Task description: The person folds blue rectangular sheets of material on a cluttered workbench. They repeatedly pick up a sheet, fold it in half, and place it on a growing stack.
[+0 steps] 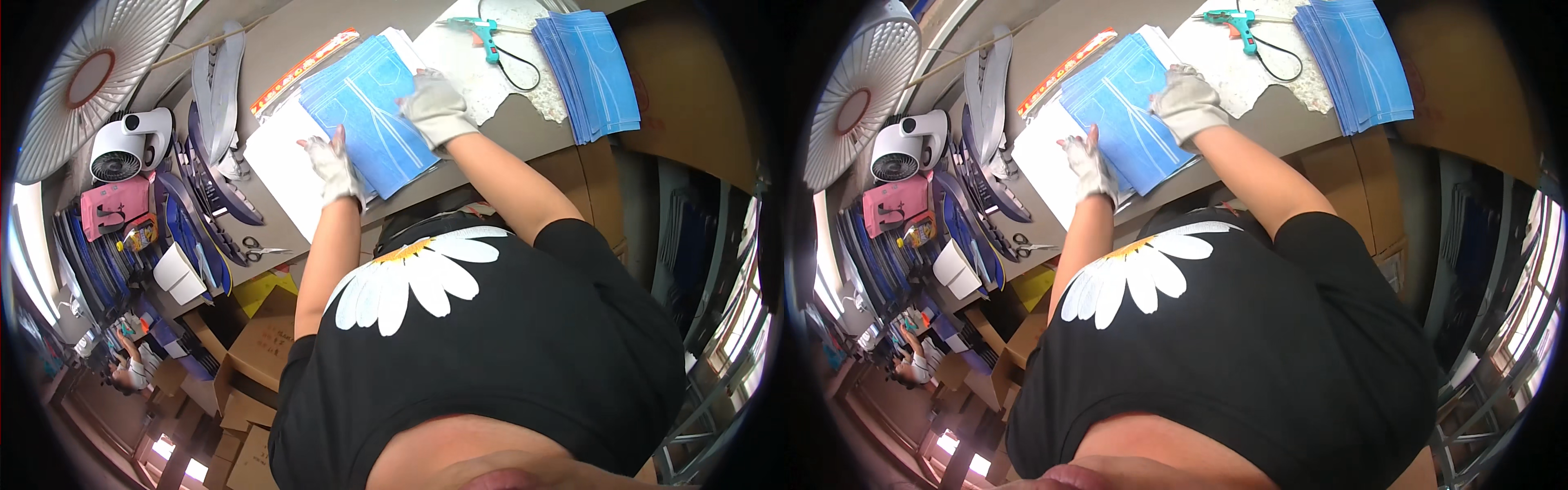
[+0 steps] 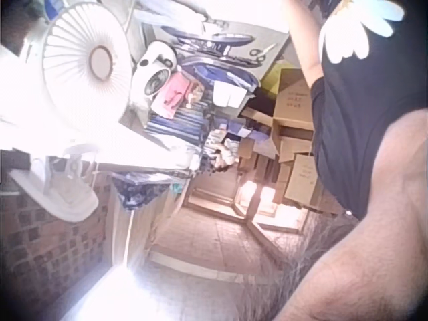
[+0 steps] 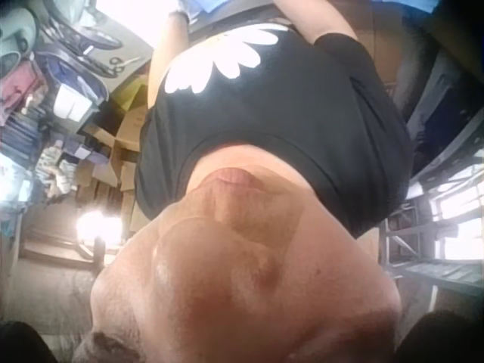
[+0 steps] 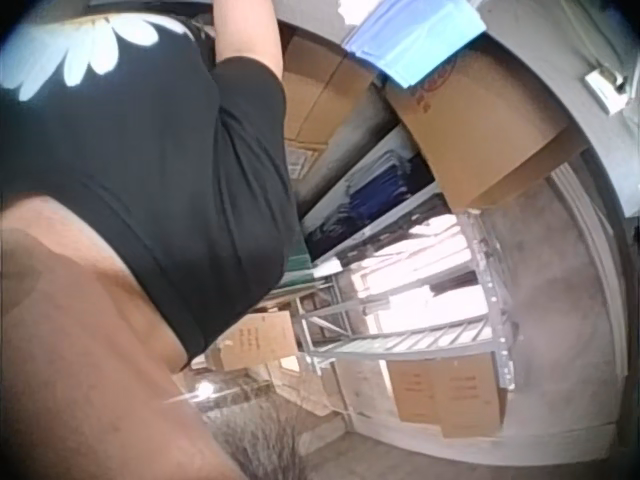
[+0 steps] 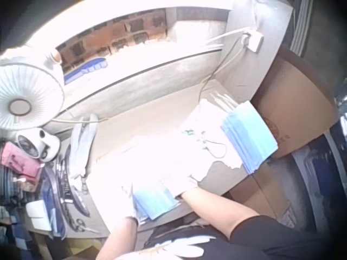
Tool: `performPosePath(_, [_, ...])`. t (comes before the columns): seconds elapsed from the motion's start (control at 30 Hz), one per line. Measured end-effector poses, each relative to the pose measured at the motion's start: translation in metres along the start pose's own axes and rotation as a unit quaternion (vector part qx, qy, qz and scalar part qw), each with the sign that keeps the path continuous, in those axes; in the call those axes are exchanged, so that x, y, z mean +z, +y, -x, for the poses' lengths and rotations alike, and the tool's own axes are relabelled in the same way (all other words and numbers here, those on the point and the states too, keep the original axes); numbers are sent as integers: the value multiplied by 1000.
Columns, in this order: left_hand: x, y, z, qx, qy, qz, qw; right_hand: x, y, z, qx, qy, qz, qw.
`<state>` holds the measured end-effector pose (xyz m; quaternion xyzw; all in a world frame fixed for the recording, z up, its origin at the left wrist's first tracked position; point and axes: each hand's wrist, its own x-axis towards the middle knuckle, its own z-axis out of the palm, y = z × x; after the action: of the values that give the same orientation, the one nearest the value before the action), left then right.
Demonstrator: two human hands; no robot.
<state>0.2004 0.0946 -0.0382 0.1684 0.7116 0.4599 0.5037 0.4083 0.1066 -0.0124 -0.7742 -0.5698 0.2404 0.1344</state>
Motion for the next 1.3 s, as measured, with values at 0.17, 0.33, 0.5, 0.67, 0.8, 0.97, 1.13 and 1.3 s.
performPosePath(0.17, [16, 43, 2, -106, -146, -54, 982, -6, 20, -33, 61, -113, -66, 989])
performPosePath(0.33, [5, 46, 16, -26, -231, 44, 972, -7, 29, -32, 102, -108, -244, 958])
performPosePath(0.5, [-28, 109, 18, 312, -290, -134, 895, -71, 14, -16, -211, 33, -480, 851])
performPosePath(0.67, [-57, 115, -34, 440, -329, -245, 799, -79, 28, -4, -264, -16, -392, 881])
performPosePath(0.8, [-43, 91, -37, 350, -276, -226, 866, -33, 44, -18, -245, -89, -610, 749])
performPosePath(0.97, [-12, 96, 41, 577, -81, -531, 615, -5, 43, -45, -136, -69, -662, 734])
performPosePath(1.13, [-11, 92, 41, 238, -156, -121, 951, -36, 2, -13, -141, 129, -479, 857])
performPosePath(1.3, [-2, 28, -17, 232, -56, -199, 951, 4, 5, -4, -104, 108, -210, 966])
